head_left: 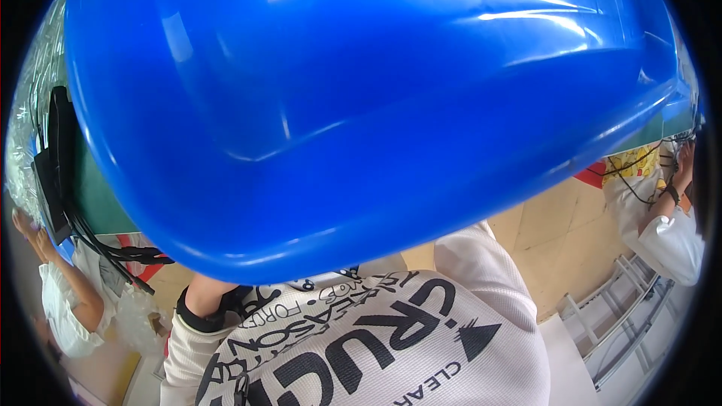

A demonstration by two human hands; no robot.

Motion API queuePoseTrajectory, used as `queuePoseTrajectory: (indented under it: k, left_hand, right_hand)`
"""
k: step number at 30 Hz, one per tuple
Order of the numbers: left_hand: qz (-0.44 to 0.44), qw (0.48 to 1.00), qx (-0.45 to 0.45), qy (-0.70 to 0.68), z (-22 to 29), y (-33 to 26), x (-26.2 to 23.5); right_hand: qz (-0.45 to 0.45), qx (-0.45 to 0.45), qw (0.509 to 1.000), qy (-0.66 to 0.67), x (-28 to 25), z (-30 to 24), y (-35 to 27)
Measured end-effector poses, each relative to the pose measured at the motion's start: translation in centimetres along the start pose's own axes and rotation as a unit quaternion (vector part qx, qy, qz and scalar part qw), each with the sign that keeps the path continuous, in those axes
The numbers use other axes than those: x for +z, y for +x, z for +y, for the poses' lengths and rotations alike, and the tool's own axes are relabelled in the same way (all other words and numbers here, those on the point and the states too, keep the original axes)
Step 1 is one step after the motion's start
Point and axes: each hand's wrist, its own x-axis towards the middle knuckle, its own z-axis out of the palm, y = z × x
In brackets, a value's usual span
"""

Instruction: The recorder is assembling small plastic spray nozzle components at a factory workbench.

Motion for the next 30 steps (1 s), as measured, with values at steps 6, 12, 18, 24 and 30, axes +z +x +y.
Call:
queuePoseTrajectory:
  k: [6,12,18,24,30]
  left_hand:
    - [-0.026,0.999,-0.029,-0.01,5.4,0.4,2.5]
    - [-0.014,0.999,-0.042,0.002,4.9,0.1,2.3]
    - [-0.036,0.999,-0.034,0.008,3.7,0.7,2.2]
    - [0.002,0.998,-0.003,0.057,1.8,0.3,1.0]
    - [0.011,0.998,0.0,0.061,1.4,0.3,0.6]
  right_hand:
    - [0.001,-0.002,1.0,0.015,1.2,-0.3,0.3]
    - [0.0,-0.005,1.0,0.026,2.3,-1.3,0.6]
    - [0.01,0.004,1.0,0.016,1.3,0.0,-0.1]
    - [0.014,0.002,1.0,0.013,1.3,-0.5,-0.1]
    - [0.017,0.0,1.0,0.017,1.8,-1.2,0.5]
